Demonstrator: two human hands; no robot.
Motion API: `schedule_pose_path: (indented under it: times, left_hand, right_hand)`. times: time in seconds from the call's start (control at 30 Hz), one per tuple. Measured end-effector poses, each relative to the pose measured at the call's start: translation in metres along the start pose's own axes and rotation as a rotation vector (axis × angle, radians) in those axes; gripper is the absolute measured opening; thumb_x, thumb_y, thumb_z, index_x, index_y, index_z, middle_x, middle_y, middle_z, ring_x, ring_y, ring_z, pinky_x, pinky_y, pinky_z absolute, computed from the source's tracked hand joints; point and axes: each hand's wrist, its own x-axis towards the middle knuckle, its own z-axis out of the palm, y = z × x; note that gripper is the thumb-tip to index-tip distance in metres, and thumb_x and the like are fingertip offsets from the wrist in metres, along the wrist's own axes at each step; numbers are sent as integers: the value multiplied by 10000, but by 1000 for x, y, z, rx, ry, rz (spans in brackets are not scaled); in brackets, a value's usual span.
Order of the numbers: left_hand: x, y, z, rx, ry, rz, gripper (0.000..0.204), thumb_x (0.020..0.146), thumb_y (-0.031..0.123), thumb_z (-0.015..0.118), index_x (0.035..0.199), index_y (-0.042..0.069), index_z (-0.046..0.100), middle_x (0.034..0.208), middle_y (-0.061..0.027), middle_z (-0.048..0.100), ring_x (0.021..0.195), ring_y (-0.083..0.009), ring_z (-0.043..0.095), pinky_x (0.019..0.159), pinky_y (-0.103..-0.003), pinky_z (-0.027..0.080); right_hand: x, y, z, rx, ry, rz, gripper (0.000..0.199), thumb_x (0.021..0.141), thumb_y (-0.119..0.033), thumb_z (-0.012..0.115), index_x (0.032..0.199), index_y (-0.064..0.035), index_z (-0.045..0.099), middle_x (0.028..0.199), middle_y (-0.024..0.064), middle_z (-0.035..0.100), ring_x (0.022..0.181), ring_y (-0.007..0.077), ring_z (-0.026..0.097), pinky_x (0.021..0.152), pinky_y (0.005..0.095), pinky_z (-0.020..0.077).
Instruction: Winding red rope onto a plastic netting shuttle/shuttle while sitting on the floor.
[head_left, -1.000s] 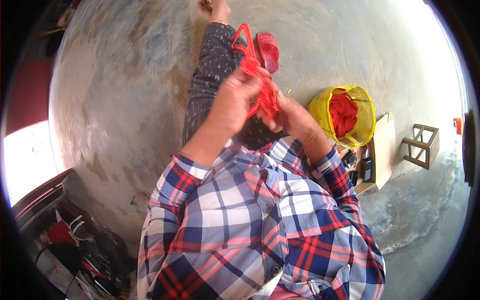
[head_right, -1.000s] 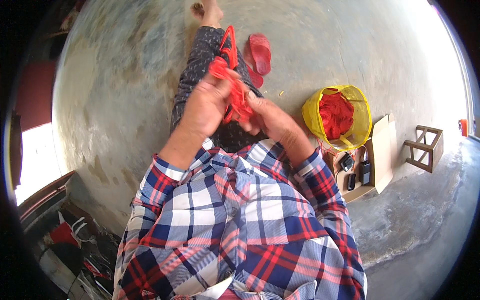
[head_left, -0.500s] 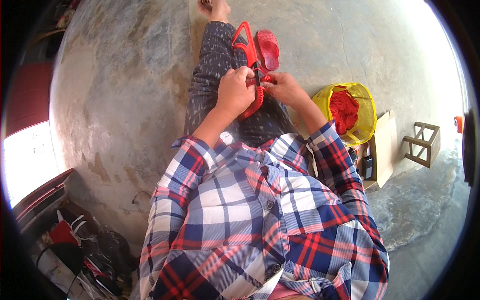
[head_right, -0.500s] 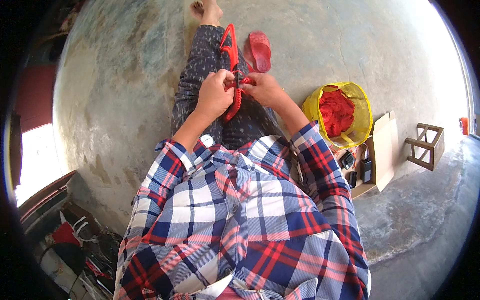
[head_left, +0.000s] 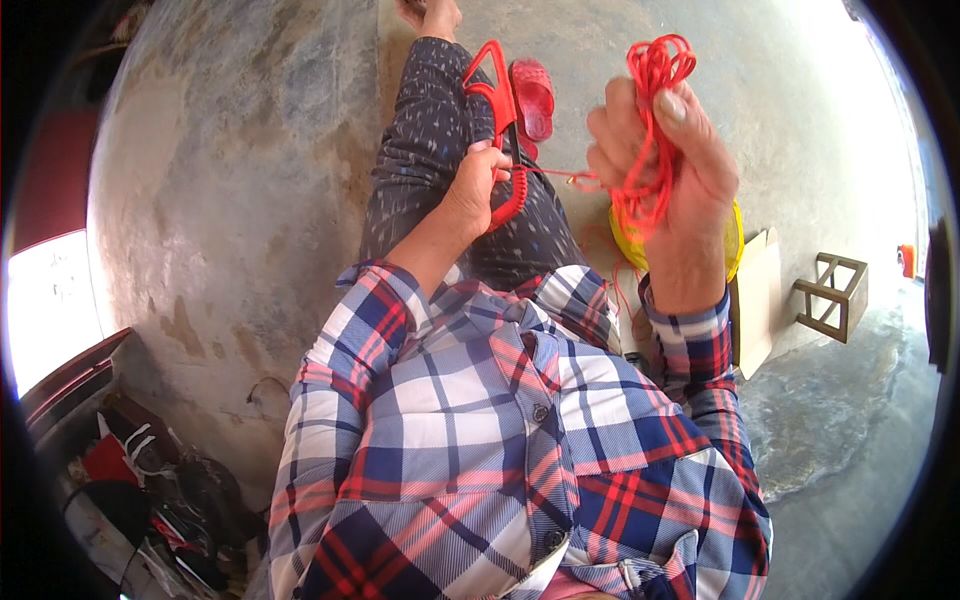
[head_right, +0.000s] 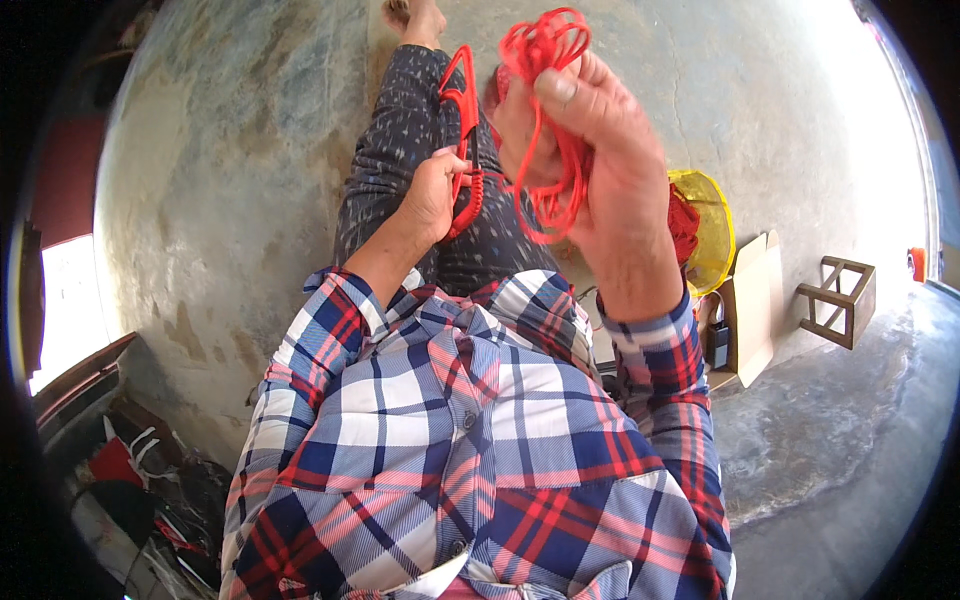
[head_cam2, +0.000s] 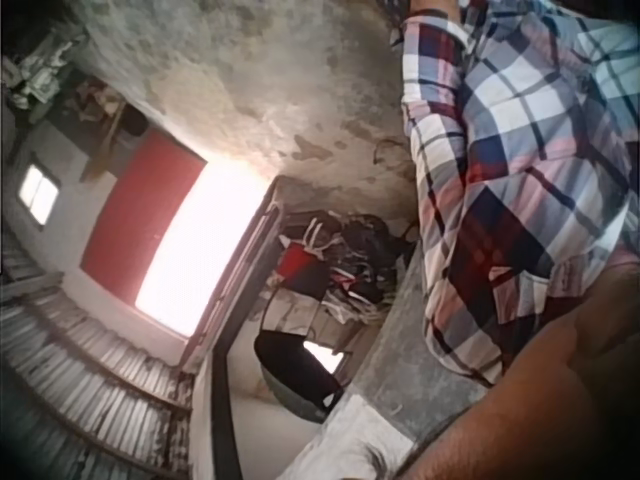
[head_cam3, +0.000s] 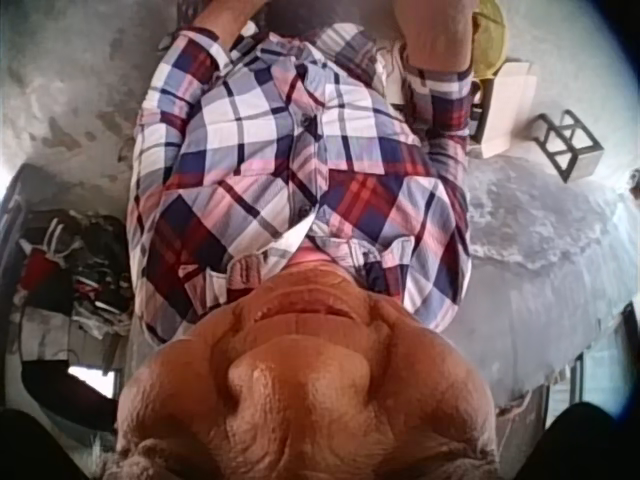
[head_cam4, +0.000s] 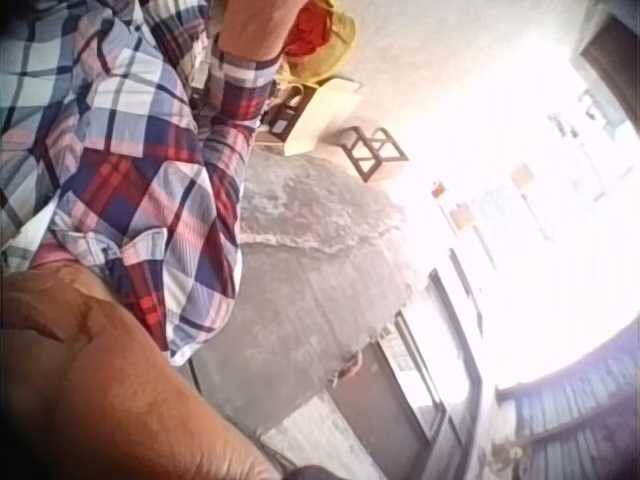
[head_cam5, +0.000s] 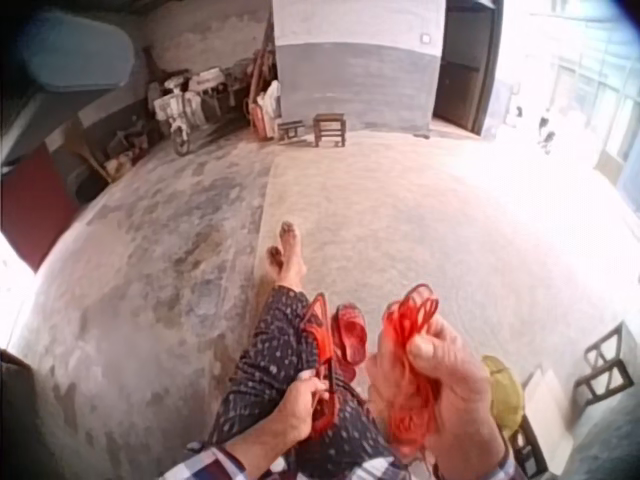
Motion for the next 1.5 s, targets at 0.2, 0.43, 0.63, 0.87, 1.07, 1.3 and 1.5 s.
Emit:
schedule_pose_path:
  times: [0.2,0.43,0.63,0.87,1.07,1.3,1.5]
  left_hand:
    - [2,-7,9,124,40,176,505,718,81,554,1215,48,474,1080,-92,546,1000,-186,490,891,-355,394]
    - [-43,32,33,968,75,889,218,809,85,684,993,0,602,779,-58,659,765,-132,606,745,-275,474]
    - [-21,41,-14,644,91,290,153,922,164,588,877,18,606,603,18,509,534,-31,450,479,-205,356]
    - [-4,13,-24,802,38,234,236,935,241,544,867,30,624,586,30,482,439,-56,396,401,-225,306]
    - [-37,63,2,142,-69,-62,166,883,209,572,780,80,586,619,27,500,394,-43,329,357,-210,267]
    - [-31,58,9,142,-169,-89,230,884,286,600,756,100,555,615,6,507,424,-59,376,379,-213,236]
    - [-27,38,18,129,93,-230,244,901,302,549,761,103,555,691,-62,605,468,-102,441,401,-240,256]
  right_hand:
    - [-27,-18,29,0,-208,-244,264,957,-177,484,1195,-65,455,686,-9,371,519,57,313,427,212,263]
    - [-17,-15,1,-204,-207,-359,563,796,-127,608,1281,12,356,681,37,451,541,111,391,496,287,298]
    - [-3,47,-92,-1534,-172,85,146,774,6,580,896,-42,643,927,115,654,870,271,643,753,358,508]
    - [4,127,-103,-1618,-13,100,165,768,-37,602,924,-48,656,821,159,672,756,342,656,709,407,514]
    - [0,100,-94,-1163,29,-29,210,806,-114,719,995,-38,667,894,84,673,809,189,641,729,312,508]
    - [11,60,-100,-494,302,-47,149,923,-210,618,986,-76,640,916,59,657,850,174,623,757,320,498]
    - [-13,18,-82,-56,278,-86,174,996,-271,478,999,-109,542,681,-8,522,599,114,496,673,342,476]
